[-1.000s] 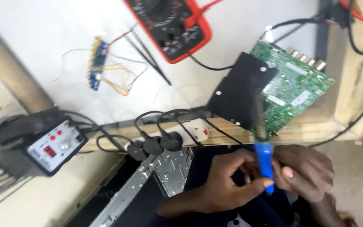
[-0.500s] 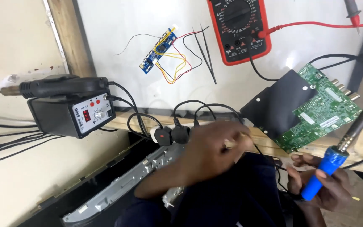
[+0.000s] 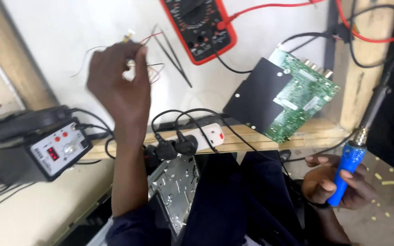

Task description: Repairing a television circuit board using a soldering iron and solder wire

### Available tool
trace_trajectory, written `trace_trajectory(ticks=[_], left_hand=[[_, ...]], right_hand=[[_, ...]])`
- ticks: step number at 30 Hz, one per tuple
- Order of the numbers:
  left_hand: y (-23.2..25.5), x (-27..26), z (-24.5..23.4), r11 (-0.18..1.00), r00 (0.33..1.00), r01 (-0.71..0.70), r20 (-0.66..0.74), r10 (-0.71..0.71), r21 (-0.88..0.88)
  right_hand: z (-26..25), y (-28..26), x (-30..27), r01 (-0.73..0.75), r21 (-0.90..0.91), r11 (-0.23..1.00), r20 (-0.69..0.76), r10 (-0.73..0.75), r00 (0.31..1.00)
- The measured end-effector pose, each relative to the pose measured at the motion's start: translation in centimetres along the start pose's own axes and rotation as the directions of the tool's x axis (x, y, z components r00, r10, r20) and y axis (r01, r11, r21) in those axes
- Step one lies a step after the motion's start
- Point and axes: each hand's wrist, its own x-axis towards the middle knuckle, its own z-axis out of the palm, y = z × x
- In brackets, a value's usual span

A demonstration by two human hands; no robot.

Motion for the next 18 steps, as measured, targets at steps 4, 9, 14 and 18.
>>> trace_trajectory(ticks=[4, 9, 14, 18], left_hand=[[6.2, -1.9, -2.6, 0.982, 0.992, 0.118, -0.023, -0.123, -0.15], [10.7, -5.5, 0.2, 0.958, 0.992, 0.127, 0.03, -0.124, -0.258], [13.0, -6.0, 2.8, 0.893, 0.983, 0.157, 0.155, -0.099, -0.422], [13.3, -6.0, 4.6, 0.893, 0.979, 0.159, 0.186, -0.087, -0.42]], right_hand=[[-0.4, 0.2, 0.7, -0.019, -0.023, 1.0, 0.064, 0.021, 0.998], [-4.0, 1.1, 1.4, -0.083, 0.033, 0.996, 0.098, 0.08, 0.992], [-9.9, 3.1, 2.5, -0.336, 0.244, 0.91, 0.6, 0.131, 0.79], [-9.1, 3.3, 2.9, -0.326, 0.233, 0.916, 0.588, 0.134, 0.798]])
